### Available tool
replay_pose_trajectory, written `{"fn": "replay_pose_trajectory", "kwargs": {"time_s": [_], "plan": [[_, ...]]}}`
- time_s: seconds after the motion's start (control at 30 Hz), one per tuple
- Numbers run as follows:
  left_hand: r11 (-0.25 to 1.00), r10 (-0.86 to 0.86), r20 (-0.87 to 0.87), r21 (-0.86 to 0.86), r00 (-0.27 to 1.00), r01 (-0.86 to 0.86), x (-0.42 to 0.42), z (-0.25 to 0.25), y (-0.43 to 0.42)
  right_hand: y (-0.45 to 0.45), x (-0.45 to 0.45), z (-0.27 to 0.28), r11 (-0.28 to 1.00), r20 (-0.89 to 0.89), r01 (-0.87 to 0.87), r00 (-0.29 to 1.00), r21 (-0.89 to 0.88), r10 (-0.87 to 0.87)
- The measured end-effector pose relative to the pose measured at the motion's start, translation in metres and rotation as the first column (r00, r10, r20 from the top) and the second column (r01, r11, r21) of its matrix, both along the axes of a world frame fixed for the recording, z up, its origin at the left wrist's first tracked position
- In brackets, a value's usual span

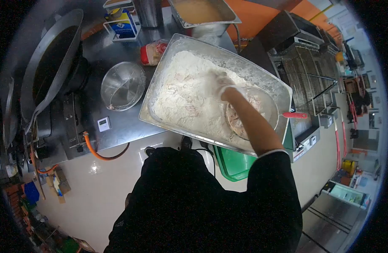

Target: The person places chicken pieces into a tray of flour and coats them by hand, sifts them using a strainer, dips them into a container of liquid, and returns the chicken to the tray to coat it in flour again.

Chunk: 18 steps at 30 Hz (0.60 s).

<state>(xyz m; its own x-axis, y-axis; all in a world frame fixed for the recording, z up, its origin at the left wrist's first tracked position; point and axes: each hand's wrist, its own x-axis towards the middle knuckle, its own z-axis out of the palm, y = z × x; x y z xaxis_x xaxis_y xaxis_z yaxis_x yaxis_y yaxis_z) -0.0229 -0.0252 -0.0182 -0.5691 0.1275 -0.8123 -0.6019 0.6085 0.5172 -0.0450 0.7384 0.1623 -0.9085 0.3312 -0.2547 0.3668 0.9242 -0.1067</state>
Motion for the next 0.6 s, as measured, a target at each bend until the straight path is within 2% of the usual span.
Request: {"fn": "replay_pose_trajectory", "kwargs": {"time_s": [0.03, 0.07, 0.13, 0.17, 0.2, 0.27, 0.37, 0.47, 0.5, 0.6], "plan": [[0.993, 0.105, 0.020, 0.052, 0.994, -0.106, -0.008, 0.004, 0.007, -0.019, -0.020, 0.016, 0.977, 0.150, -0.086, 0.987, 0.194, 0.057], [0.998, 0.040, -0.030, 0.040, 0.999, -0.038, -0.014, 0.008, 0.012, -0.034, -0.035, 0.027, 0.973, 0.184, -0.030, 0.983, 0.227, -0.012], [0.996, -0.092, -0.129, 0.003, 0.987, 0.093, -0.021, 0.024, 0.021, -0.032, -0.049, -0.003, 0.987, 0.186, 0.059, 0.979, 0.147, -0.086], [0.996, -0.082, -0.138, 0.014, 0.987, 0.085, -0.019, 0.031, 0.026, -0.033, -0.056, -0.016, 0.989, 0.187, 0.104, 0.975, 0.104, -0.122], [0.997, -0.072, -0.149, 0.028, 0.986, 0.077, -0.017, 0.036, 0.031, -0.042, -0.062, -0.020, 0.991, 0.025, 0.123, 0.992, 0.046, -0.124], [0.973, -0.213, -0.130, -0.119, 0.968, 0.198, -0.017, 0.043, 0.041, -0.069, -0.071, -0.023, 0.989, -0.301, 0.131, 0.942, -0.072, -0.147], [0.924, -0.379, -0.252, -0.153, 0.890, 0.350, -0.003, -0.023, -0.003, -0.102, -0.079, 0.008, 0.987, -0.218, 0.113, 0.966, -0.118, -0.136], [0.944, -0.320, -0.129, -0.122, 0.938, 0.306, -0.004, 0.009, 0.017, -0.087, -0.086, -0.032, 0.993, -0.376, 0.011, 0.925, -0.117, -0.054], [0.946, -0.323, -0.173, -0.086, 0.931, 0.312, -0.002, -0.003, 0.008, -0.090, -0.085, 0.015, 0.972, -0.169, 0.025, 0.983, -0.234, -0.066], [0.874, -0.477, -0.146, -0.175, 0.866, 0.453, -0.014, 0.023, 0.020, -0.082, -0.098, -0.020, 0.962, -0.192, 0.086, 0.972, -0.259, -0.138]]}}
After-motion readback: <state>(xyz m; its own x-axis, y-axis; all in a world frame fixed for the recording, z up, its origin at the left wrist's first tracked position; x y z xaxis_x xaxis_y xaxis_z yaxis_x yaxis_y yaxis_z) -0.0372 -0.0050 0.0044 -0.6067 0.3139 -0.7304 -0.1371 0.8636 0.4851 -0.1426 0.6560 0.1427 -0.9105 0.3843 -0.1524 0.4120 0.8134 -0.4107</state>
